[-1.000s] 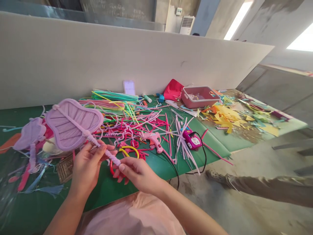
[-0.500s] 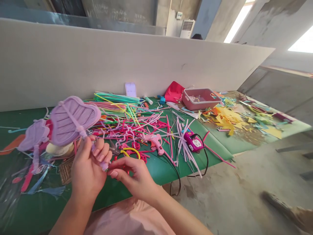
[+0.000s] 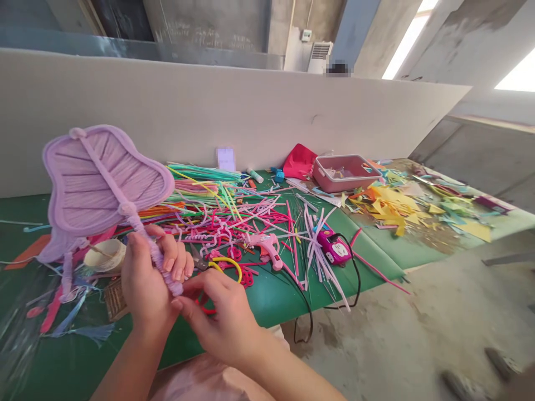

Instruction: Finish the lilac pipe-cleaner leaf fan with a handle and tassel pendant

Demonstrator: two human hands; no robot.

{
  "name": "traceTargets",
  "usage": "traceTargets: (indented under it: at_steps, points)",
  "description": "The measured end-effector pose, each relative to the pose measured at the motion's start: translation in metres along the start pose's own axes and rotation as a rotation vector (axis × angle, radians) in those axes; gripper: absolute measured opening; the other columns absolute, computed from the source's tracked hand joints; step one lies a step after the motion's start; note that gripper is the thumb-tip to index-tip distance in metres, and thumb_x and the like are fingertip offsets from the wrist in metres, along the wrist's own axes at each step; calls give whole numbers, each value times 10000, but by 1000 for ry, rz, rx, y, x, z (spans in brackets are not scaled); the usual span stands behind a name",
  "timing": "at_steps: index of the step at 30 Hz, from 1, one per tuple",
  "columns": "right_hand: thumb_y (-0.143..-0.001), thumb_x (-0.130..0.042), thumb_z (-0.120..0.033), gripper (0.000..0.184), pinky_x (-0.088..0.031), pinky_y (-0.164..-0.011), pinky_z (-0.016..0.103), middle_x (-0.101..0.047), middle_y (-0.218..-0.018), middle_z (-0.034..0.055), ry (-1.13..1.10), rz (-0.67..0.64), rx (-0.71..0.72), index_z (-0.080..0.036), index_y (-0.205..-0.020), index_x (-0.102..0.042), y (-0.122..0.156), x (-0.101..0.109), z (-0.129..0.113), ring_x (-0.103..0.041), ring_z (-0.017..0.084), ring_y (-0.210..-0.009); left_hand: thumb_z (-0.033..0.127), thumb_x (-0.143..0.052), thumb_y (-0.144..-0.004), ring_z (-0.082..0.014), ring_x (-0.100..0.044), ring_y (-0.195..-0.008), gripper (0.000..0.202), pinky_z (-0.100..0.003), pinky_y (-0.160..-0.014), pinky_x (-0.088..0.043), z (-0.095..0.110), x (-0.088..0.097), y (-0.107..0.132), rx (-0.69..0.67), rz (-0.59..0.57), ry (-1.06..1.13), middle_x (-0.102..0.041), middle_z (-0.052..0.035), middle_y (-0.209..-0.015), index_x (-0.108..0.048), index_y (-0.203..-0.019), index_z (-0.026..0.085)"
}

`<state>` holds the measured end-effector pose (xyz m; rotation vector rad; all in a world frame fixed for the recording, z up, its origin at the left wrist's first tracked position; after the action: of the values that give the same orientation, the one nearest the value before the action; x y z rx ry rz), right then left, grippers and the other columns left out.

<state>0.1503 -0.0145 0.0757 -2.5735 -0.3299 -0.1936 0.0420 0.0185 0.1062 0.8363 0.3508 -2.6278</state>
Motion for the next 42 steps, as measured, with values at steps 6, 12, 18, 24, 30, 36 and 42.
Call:
traceTargets:
  at_steps: [6,12,18,24,30,36,42]
  points:
    - [-926,-568,-269,169,-469,-615,237,-670,-743,50,68,101,-169,-152,-835,-647,5,-6,14,-600,138,-666,334,-536,-954,-86,-547,-528,273,-203,-597,-521,-9,9,-8,-7,-92,-22,-528,38,-550,-580,-740,171]
    - [-930,-467,-606,490,-471,-577,244,-655,-708,52,-405,-39,-557,-151,-830,-615,3,-13,30,-595,135,-635,391,-593,-924,-71,-469,-460,294,-179,-528,-465,-10,20,-17,-7,-110,-103,-474,57,-488,-578,-723,177]
    - [-824,-564,-707,563,-466,-565,214,-621,-707,22,-613,-200,-650,-148,-824,-632,3,-22,33,-590,114,-656,421,-643,-883,-54,-401,-398,301,-157,-420,-392,-7,22,-19,39,-50,-91,-421,81,-479,-551,-719,185]
    - [-760,-614,-730,565,-423,-521,201,-589,-655,-14,-599,-128,-683,-167,-776,-575,6,-34,43,-551,92,-588,423,-615,-903,-53,-394,-387,290,-150,-364,-365,-12,25,-14,83,-59,-83,-413,85,-512,-535,-742,196]
    - [-816,-548,-725,556,-383,-492,197,-561,-661,-19,-480,-65,-666,-169,-804,-557,8,-36,48,-513,82,-558,404,-587,-928,-55,-419,-412,275,-155,-405,-392,-14,30,-12,52,-34,-89,-428,80,-527,-526,-757,196]
    - [-787,-549,-753,589,-374,-477,207,-545,-614,-23,-457,-45,-705,-164,-793,-567,10,-38,54,-510,91,-523,404,-489,-980,-80,-475,-467,275,-187,-467,-424,-16,39,-3,-148,-84,-322,-478,63,-574,-508,-785,212]
    - [-708,-611,-759,592,-386,-493,215,-554,-607,-21,-440,-47,-793,-170,-740,-556,11,-42,52,-514,92,-520,433,-514,-958,-108,-479,-474,301,-221,-469,-420,-19,44,8,-263,-142,-484,-472,55,-580,-477,-739,230]
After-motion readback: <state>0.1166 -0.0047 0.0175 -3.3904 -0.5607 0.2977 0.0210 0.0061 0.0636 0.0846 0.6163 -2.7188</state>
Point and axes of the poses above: each hand's wrist, its own y-axis away from the middle knuckle, its own x-axis out of the back of the hand, z = x × y, the point moved 3 cm from there along -y, towards the middle knuckle
